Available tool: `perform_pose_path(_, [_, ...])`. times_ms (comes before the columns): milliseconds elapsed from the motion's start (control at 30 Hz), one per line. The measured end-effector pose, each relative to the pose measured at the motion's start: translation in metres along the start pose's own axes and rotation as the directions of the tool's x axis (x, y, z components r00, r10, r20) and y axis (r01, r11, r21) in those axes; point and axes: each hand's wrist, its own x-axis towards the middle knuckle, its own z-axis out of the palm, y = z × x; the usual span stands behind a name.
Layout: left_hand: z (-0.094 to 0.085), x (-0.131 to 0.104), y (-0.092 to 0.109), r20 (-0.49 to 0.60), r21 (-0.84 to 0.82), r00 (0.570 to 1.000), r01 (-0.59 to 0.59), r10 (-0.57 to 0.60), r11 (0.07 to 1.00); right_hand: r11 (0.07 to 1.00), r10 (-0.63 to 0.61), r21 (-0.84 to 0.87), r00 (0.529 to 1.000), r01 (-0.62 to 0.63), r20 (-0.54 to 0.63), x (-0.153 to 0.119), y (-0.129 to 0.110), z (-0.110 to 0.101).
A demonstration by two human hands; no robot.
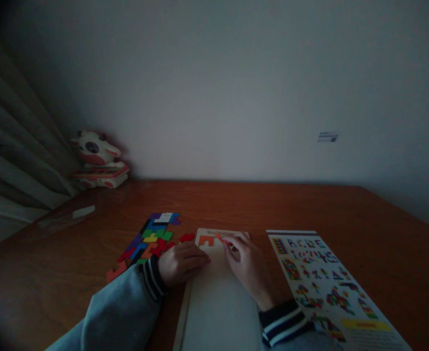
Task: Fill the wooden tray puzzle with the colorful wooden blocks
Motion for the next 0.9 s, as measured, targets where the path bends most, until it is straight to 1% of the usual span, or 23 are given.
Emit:
perform_pose_path(133, [0.0030, 0.0007, 0.0001, 0.026, 0.007, 0.999, -0.030, 0.030, 1.000, 0.998, -0.021, -0.062, 1.000, 0.020, -0.020, -0.0010, 0.0034, 0.0013])
perform_pose_path(233, [0.0046, 0.0014, 0.0006, 0.004, 0.013, 0.999, -0.032, 0.031, 0.999, 1.000, -0.008, -0.030, 1.000, 0.007, -0.030, -0.0016, 0.0066, 0.0035])
perform_pose_path(333, [0.0043, 0.0022, 0.0014, 0.004, 0.019, 0.999, -0.035, 0.034, 0.999, 1.000, 0.016, 0.010, 1.000, -0.016, -0.003, -0.0016, 0.0074, 0.0045])
perform_pose_path(433, [0.0033, 0.0023, 0.0018, -0.007, 0.030, 1.000, -0.023, 0.024, 0.999, 1.000, 0.001, 0.030, 1.000, -0.002, 0.018, -0.0015, 0.0063, 0.0038])
perform_pose_path(500, [0.0026, 0.0019, 0.0018, -0.003, 0.037, 1.000, -0.003, 0.003, 0.999, 1.000, -0.010, 0.007, 1.000, 0.010, 0.014, -0.0014, 0.0054, 0.0029])
perform_pose_path(633, [0.0014, 0.0006, 0.0011, 0.030, 0.075, 0.998, 0.059, -0.062, 0.995, 0.998, -0.028, -0.062, 0.999, 0.029, 0.019, -0.0012, 0.0037, 0.0024])
perform_pose_path(767, [0.0019, -0.0008, -0.0001, 0.047, 0.095, 0.995, 0.079, -0.084, 0.992, 0.998, -0.037, -0.044, 0.999, 0.039, 0.034, -0.0016, 0.0036, 0.0035])
perform_pose_path(900, [0.0001, -0.0012, 0.0006, 0.118, 0.048, 0.989, 0.084, -0.089, 0.995, 0.999, 0.035, -0.013, 0.997, -0.034, 0.074, -0.0043, 0.0057, 0.0049])
